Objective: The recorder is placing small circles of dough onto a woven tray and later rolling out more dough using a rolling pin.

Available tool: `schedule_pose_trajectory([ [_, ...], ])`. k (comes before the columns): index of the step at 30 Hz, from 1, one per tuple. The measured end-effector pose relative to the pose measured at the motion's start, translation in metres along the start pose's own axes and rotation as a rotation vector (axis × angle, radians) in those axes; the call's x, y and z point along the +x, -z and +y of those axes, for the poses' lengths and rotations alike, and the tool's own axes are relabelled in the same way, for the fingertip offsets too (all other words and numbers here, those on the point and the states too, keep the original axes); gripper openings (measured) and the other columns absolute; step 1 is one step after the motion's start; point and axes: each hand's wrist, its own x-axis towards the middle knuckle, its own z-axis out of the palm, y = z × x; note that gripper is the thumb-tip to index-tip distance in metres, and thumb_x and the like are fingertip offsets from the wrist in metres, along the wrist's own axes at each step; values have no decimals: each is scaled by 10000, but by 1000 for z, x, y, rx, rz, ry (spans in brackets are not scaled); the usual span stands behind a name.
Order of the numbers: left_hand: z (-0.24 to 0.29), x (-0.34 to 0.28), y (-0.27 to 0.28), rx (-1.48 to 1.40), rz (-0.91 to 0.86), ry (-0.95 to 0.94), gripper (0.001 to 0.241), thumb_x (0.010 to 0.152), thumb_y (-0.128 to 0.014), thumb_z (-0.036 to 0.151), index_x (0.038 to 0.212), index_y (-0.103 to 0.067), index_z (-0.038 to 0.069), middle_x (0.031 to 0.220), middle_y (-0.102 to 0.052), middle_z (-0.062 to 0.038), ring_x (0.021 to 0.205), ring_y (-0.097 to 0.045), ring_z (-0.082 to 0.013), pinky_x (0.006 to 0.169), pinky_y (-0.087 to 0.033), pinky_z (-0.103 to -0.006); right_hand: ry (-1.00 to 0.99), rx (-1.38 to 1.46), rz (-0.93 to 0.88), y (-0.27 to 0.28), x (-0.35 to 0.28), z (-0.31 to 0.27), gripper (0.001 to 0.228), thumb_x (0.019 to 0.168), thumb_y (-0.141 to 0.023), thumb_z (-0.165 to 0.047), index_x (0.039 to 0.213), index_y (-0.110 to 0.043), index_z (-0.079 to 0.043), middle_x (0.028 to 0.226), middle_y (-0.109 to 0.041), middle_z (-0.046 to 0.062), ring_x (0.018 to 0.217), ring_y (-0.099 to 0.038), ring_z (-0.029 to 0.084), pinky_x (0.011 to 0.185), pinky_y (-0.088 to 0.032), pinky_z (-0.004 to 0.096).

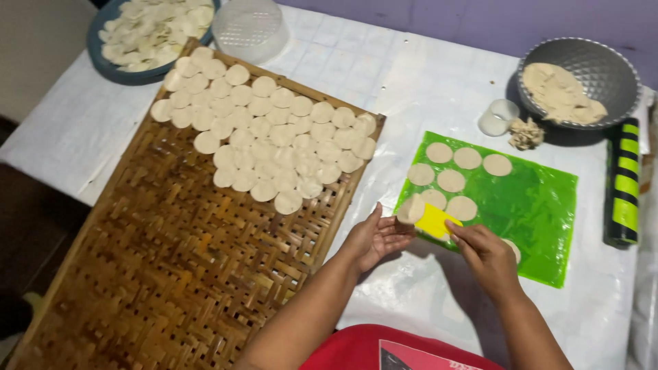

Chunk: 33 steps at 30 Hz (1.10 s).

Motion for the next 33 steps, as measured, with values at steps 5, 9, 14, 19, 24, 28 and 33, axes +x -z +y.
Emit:
schedule_pose_trajectory([
  [5,-4,21,35,234,106,-232,375,1002,-636,266,1221,-622,-38,1110,-699,-133,997,-691,-211,873,-579,-353,38,-283,-68,-15,-5,-25,352,889,-710,-200,1212,-762,-332,943,-729,-24,765,-712,192,673,-553,339],
  [9,-11,25,58,566,252,-530,222,952,-743,116,1125,-686,-10,1012,-723,-98,870,-682,-134,772,-574,-277,16,-535,-111,-31,-7,-43,256,902,-705,-338,1145,-777,-370,939,-728,-52,779,-724,244,669,-566,407],
  [14,24,-15,45,696,419,-599,182,948,-735,161,1088,-715,48,958,-731,-34,817,-676,-86,719,-579,-237,-22,-521,-140,-40,-10,-40,283,904,-695,-332,1175,-771,-363,936,-725,-33,787,-726,257,674,-573,412],
  [19,63,-35,47,821,537,-561,169,943,-728,192,1070,-754,83,902,-741,0,780,-657,-66,681,-545,-228,-68,-511,-152,-38,-16,-24,306,904,-682,-313,1196,-765,-355,953,-722,-15,809,-724,260,679,-569,418],
  [24,83,-42,49,910,650,-601,200,953,-712,213,1093,-764,80,900,-755,-19,785,-671,-93,704,-543,-262,-134,-514,-150,-32,-25,-21,299,936,-664,-333,1217,-757,-369,947,-705,0,817,-714,260,697,-561,408],
  [28,93,-53,32,1011,768,-600,204,960,-689,243,1094,-768,111,939,-769,-20,814,-710,-129,728,-553,-298,-175,-505,-155,-27,-30,-20,318,920,-661,-324,1222,-749,-371,973,-709,-16,808,-717,252,682,-559,405],
  [33,91,-41,45,1192,896,-731,188,947,-692,232,1066,-789,123,1094,-741,-58,883,-720,-210,759,-572,-349,-175,-463,-109,-25,-35,-12,301,933,-657,-318,1213,-756,-370,972,-720,-20,837,-719,237,697,-559,396],
])
